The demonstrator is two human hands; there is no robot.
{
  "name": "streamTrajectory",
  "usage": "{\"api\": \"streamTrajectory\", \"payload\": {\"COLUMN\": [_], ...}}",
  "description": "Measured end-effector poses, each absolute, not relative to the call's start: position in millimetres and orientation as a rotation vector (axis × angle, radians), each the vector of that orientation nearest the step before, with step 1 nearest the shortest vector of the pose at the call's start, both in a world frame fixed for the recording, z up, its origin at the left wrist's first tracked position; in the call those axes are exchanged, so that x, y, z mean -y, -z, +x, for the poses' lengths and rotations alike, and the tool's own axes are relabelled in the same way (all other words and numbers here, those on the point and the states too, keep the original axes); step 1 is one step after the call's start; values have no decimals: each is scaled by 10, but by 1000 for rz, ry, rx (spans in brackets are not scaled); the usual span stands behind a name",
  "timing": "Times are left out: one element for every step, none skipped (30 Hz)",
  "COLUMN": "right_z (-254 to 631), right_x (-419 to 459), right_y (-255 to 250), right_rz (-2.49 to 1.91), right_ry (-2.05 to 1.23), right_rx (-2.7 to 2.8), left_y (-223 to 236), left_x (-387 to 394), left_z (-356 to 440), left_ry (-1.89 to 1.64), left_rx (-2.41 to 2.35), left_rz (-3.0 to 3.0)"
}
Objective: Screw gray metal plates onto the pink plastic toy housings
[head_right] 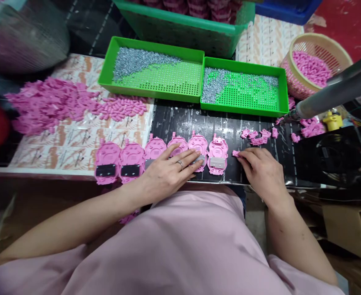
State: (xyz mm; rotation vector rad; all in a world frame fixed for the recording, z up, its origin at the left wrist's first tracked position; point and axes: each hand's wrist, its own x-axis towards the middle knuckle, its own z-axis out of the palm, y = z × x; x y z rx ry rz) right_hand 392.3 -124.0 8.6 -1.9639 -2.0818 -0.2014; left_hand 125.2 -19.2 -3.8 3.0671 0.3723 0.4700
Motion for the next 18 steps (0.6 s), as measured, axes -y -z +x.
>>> {"api": "streamTrajectory", "payload": {"right_z": [3922, 3916, 3907, 3897, 3886, 3878, 3874, 3874, 3879, 3886, 3892, 3893, 3884, 3862, 3825, 3772, 3707, 3636], "right_x": [1244, 1249, 1256, 1264, 1273, 1284, 1296, 1308, 1319, 1325, 1324, 1311, 1284, 1242, 1184, 1113, 1031, 942], "right_y": [-79, -71, -62, -51, -40, -30, -22, -18, -21, -33, -54, -84, -121, -163, -206, -246, -279, -300], "right_rz": [-1965, -1971, -1980, -1987, -1988, -1984, -1979, -1973, -1965, -1955, -1941, -1922, -1895, -1860, -1818, -1773, -1723, -1672], "right_ry": [218, 240, 269, 302, 332, 357, 372, 375, 360, 327, 284, 239, 196, 158, 129, 108, 93, 84], "right_rx": [2088, 2097, 2106, 2115, 2122, 2126, 2124, 2114, 2097, 2070, 2029, 1973, 1912, 1858, 1827, 1828, 1866, 1929], "left_y": [46, 54, 63, 70, 74, 76, 75, 73, 71, 71, 72, 74, 78, 82, 85, 86, 85, 82], "left_x": [193, 193, 192, 190, 187, 184, 181, 179, 179, 179, 180, 182, 183, 183, 182, 182, 181, 181], "left_z": [1252, 1251, 1251, 1251, 1251, 1252, 1253, 1254, 1255, 1257, 1258, 1260, 1260, 1261, 1260, 1260, 1260, 1260], "left_ry": [-470, -474, -476, -478, -481, -482, -483, -484, -488, -494, -501, -509, -514, -516, -515, -508, -502, -496], "left_rx": [-375, -379, -380, -379, -378, -375, -372, -371, -370, -365, -360, -355, -349, -346, -347, -352, -360, -366], "left_rz": [3063, 3056, 3049, 3042, 3033, 3026, 3020, 3016, 3014, 3015, 3017, 3020, 3024, 3029, 3034, 3038, 3043, 3048]}}
